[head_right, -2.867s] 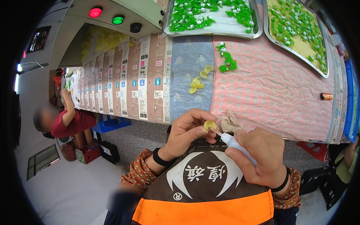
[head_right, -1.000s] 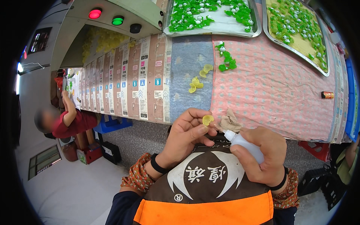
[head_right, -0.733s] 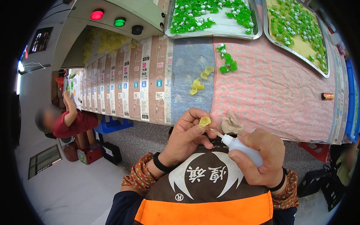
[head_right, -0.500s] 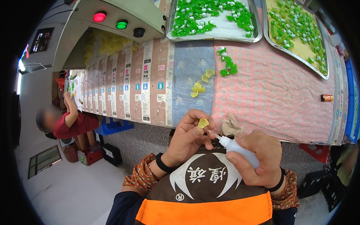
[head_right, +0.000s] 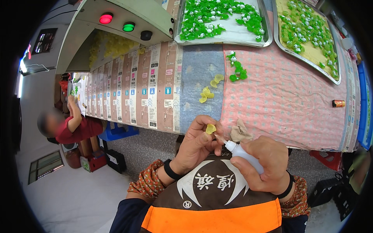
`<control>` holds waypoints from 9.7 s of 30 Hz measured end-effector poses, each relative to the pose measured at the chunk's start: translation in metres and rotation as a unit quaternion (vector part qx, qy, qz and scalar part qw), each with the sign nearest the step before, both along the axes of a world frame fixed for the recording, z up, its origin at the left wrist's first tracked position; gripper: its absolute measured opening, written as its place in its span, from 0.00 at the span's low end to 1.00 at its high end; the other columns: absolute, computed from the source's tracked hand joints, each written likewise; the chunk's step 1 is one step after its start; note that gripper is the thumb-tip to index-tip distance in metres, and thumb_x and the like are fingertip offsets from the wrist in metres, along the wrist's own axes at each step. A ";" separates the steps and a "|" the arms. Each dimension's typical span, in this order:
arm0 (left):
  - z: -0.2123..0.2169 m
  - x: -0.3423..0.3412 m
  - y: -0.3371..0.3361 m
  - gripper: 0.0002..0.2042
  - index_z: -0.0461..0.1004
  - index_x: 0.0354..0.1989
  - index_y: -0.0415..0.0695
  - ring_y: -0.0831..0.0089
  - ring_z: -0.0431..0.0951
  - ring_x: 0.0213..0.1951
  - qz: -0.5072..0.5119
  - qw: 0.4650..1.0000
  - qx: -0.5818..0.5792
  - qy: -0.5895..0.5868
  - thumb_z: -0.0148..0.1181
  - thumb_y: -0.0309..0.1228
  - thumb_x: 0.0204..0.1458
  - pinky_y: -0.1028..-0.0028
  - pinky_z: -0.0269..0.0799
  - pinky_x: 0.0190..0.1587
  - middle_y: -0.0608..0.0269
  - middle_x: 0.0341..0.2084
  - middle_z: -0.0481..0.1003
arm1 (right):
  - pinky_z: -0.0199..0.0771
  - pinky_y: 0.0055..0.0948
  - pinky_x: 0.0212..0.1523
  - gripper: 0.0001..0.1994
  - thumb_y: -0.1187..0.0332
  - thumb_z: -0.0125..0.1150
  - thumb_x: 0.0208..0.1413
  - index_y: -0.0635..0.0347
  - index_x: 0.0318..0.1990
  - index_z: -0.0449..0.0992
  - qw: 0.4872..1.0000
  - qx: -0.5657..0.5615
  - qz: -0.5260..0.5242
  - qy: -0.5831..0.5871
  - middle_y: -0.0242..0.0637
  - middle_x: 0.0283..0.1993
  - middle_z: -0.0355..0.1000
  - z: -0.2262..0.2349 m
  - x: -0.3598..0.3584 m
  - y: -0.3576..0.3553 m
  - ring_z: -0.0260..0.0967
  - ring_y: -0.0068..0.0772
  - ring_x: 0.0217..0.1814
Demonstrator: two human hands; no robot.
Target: Assembling small plastic toy figurines by gluing and pressing components together at a workstation.
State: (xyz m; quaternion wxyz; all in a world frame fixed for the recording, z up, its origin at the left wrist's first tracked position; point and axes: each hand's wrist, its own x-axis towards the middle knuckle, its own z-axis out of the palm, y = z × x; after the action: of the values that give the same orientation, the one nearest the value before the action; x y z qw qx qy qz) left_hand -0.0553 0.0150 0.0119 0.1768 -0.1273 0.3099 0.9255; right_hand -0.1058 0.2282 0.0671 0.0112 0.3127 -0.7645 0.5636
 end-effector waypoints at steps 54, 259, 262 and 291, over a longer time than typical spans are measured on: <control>0.017 -0.006 0.007 0.14 0.65 0.54 0.39 0.79 0.76 0.44 -0.049 0.949 -0.306 0.061 0.57 0.25 0.61 0.79 0.77 0.42 0.63 0.44 0.72 | 0.63 0.28 0.58 0.15 0.74 0.59 0.56 0.59 0.50 0.67 0.943 -0.027 -0.220 -0.250 0.42 0.53 0.73 -0.037 -0.078 0.066 0.68 0.28 0.56; 0.014 0.002 -0.015 0.10 0.63 0.51 0.40 0.71 0.79 0.44 -0.054 0.981 -0.187 0.017 0.52 0.29 0.65 0.69 0.83 0.43 0.56 0.43 0.74 | 0.63 0.16 0.29 0.07 0.77 0.64 0.54 0.64 0.40 0.74 0.941 0.032 0.040 -0.334 0.27 0.33 0.68 -0.016 -0.014 -0.041 0.61 0.12 0.29; 0.015 0.004 -0.014 0.10 0.63 0.50 0.39 0.71 0.79 0.44 -0.040 0.982 -0.184 0.018 0.52 0.29 0.65 0.70 0.83 0.43 0.55 0.43 0.74 | 0.63 0.17 0.28 0.08 0.78 0.63 0.53 0.63 0.40 0.74 0.952 0.047 0.044 -0.298 0.29 0.34 0.67 -0.017 -0.015 -0.040 0.62 0.14 0.29; 0.011 0.002 -0.022 0.07 0.64 0.38 0.43 0.70 0.82 0.39 -0.086 0.993 -0.064 -0.052 0.57 0.26 0.60 0.73 0.83 0.37 0.55 0.39 0.78 | 0.61 0.18 0.22 0.05 0.79 0.60 0.47 0.61 0.30 0.70 0.944 0.058 0.049 -0.321 0.29 0.26 0.68 -0.012 -0.008 -0.043 0.60 0.12 0.23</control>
State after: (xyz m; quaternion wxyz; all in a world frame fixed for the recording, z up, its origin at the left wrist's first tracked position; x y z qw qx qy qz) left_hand -0.0532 -0.0073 0.0225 0.2627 -0.1595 0.3687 0.8773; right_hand -0.1135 0.1848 0.0554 -0.2805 0.1526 -0.7425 0.5888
